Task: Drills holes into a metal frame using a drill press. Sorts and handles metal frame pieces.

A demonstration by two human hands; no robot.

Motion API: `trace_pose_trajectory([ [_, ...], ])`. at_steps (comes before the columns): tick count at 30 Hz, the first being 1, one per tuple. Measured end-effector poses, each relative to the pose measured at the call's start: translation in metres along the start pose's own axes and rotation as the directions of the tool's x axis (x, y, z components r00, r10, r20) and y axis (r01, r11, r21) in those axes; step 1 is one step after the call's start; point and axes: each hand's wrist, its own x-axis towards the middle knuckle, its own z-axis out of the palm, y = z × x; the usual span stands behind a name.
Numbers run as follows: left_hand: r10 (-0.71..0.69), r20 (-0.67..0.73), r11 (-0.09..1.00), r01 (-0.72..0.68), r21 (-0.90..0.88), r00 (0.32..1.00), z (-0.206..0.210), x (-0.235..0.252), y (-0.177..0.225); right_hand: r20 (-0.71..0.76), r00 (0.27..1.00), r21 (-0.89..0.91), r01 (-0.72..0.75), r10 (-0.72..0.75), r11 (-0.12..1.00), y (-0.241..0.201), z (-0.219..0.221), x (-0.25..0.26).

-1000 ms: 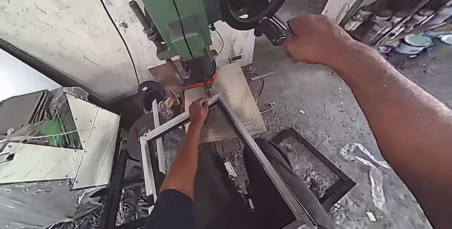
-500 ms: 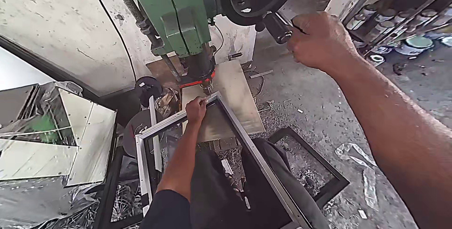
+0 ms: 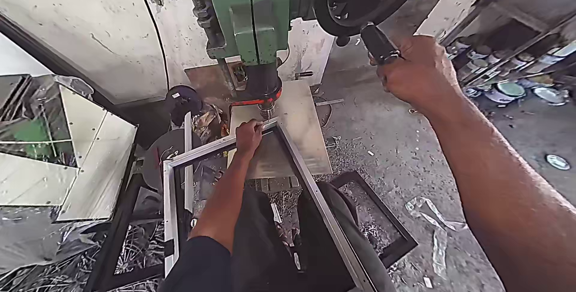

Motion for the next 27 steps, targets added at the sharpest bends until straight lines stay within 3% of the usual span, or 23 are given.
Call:
trace_pose_trajectory([
  [27,0.001,0.05,1.0,-0.001,-0.013,0.999,-0.003,0.003,0.0,-0.062,0.998,0.024,0.029,-0.028,0.999,0.014,0.011,0.004],
])
